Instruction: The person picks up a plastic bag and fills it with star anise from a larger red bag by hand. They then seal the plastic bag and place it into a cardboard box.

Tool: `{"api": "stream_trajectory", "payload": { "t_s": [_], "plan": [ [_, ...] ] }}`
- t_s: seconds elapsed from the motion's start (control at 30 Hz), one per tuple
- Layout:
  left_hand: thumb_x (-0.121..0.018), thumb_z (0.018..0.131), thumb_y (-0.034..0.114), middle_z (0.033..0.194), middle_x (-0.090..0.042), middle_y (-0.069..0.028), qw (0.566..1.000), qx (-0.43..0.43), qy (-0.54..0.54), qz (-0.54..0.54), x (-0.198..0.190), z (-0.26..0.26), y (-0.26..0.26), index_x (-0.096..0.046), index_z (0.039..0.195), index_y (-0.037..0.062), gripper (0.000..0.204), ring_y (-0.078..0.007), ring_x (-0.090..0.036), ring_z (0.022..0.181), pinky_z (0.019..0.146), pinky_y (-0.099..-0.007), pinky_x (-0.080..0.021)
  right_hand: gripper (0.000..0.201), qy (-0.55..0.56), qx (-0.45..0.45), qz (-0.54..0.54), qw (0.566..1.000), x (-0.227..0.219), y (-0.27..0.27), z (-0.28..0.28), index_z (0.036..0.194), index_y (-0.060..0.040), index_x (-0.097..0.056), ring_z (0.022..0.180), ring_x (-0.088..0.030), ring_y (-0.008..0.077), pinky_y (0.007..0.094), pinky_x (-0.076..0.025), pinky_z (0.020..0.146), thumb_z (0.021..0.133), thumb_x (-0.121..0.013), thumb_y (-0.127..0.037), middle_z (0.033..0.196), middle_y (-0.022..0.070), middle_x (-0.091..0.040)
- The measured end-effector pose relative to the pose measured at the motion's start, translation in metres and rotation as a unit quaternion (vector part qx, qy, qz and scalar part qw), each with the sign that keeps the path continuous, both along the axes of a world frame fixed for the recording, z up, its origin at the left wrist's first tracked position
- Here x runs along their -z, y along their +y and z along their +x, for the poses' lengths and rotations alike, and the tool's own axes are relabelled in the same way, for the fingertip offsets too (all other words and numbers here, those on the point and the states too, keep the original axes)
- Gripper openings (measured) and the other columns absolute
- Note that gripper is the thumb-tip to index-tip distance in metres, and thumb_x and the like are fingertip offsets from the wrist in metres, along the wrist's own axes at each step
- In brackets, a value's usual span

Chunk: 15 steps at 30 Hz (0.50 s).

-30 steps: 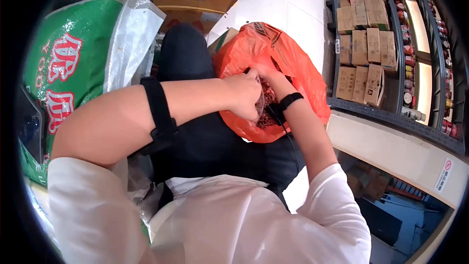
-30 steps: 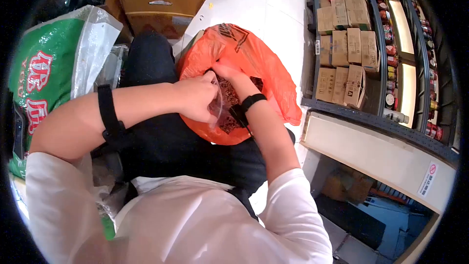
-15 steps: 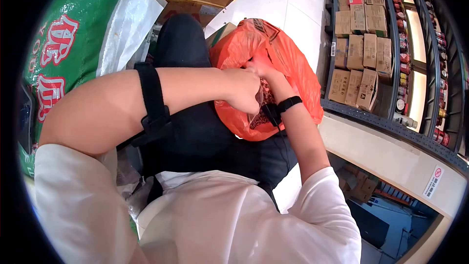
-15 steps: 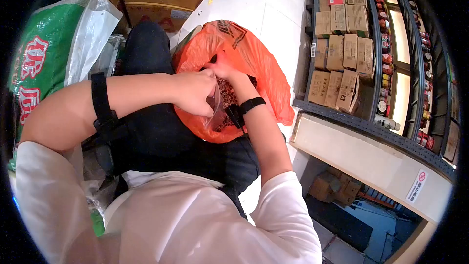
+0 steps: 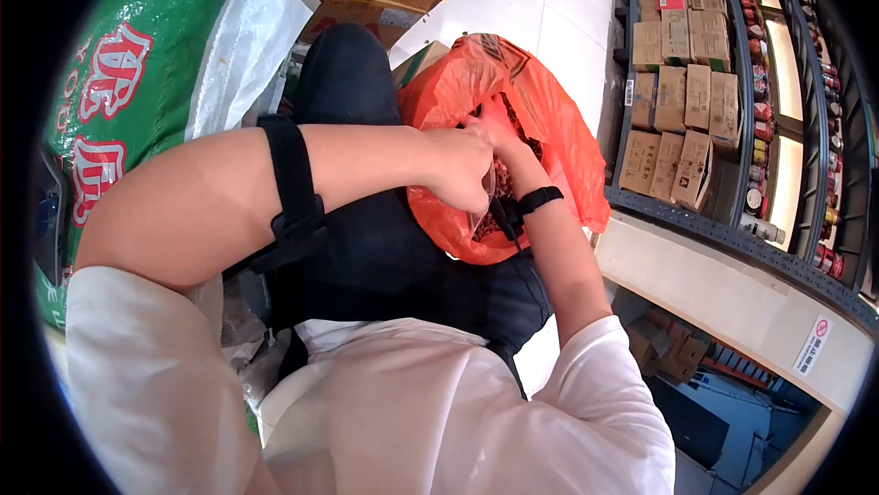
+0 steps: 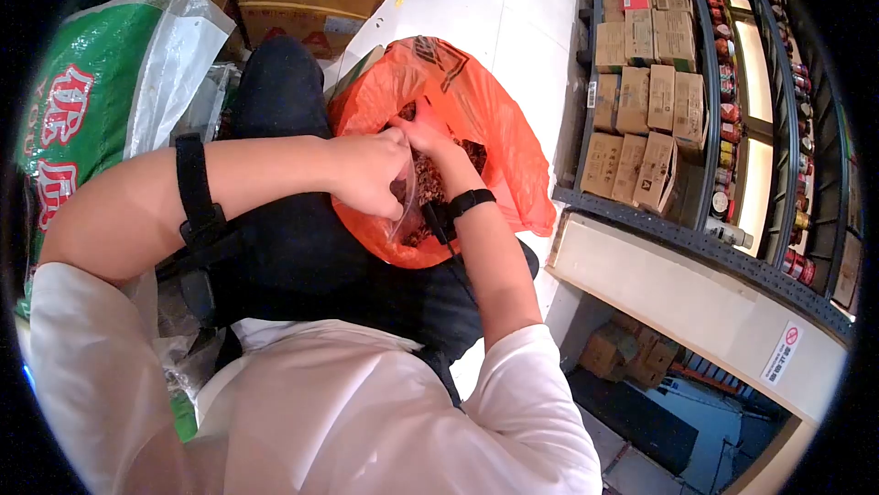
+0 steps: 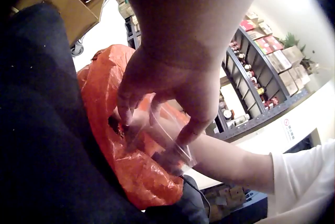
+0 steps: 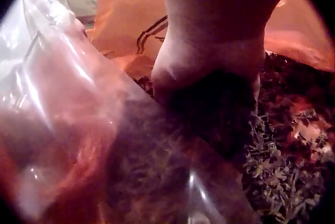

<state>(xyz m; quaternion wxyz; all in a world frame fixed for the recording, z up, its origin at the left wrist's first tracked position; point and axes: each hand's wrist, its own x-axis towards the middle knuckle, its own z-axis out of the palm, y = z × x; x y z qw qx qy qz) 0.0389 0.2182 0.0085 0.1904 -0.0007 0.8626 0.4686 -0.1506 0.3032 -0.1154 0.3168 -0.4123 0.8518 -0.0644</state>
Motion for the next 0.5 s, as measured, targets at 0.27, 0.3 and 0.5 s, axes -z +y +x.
{"api": "stream_trajectory", "payload": {
  "t_s": [0.27, 0.3, 0.5],
  "plan": [
    [-0.072, 0.068, 0.032, 0.126, -0.045, -0.0253, 1.0, -0.006, 0.02, 0.005, 0.004, 0.001, 0.002, -0.066, 0.096, -0.0026, 0.045, -0.0344, -0.054, 0.11, 0.093, -0.0378, -0.047, 0.07, -0.036, 0.01, -0.098, 0.994, 0.053, 0.02, -0.022, 0.13, -0.0022, -0.048, 0.131, -0.037, 0.0348, 0.041, -0.033, 0.107, 0.072, -0.072, -0.033, 0.136, 0.0219, -0.045],
    [-0.072, 0.067, 0.03, 0.129, -0.042, -0.0262, 0.998, -0.043, 0.047, -0.014, 0.008, 0.001, 0.005, -0.067, 0.094, -0.0017, 0.042, -0.0347, -0.053, 0.111, 0.094, -0.0379, -0.046, 0.066, -0.114, 0.002, -0.093, 0.989, 0.103, 0.033, -0.055, 0.127, -0.0018, -0.049, 0.127, -0.042, 0.0326, 0.0399, -0.036, 0.104, 0.071, -0.073, -0.029, 0.133, 0.0217, -0.048],
    [-0.072, 0.066, 0.023, 0.129, -0.04, -0.0221, 0.991, -0.085, 0.095, 0.029, 0.007, -0.001, -0.003, -0.066, 0.097, 0.0002, 0.038, -0.0341, -0.054, 0.112, 0.094, -0.0381, -0.046, 0.052, -0.198, 0.079, -0.191, 0.958, 0.052, 0.042, -0.027, 0.12, -0.0021, -0.054, 0.104, -0.058, 0.0231, 0.034, -0.047, 0.089, 0.074, -0.073, -0.018, 0.114, 0.0143, -0.061]
  ]
}}
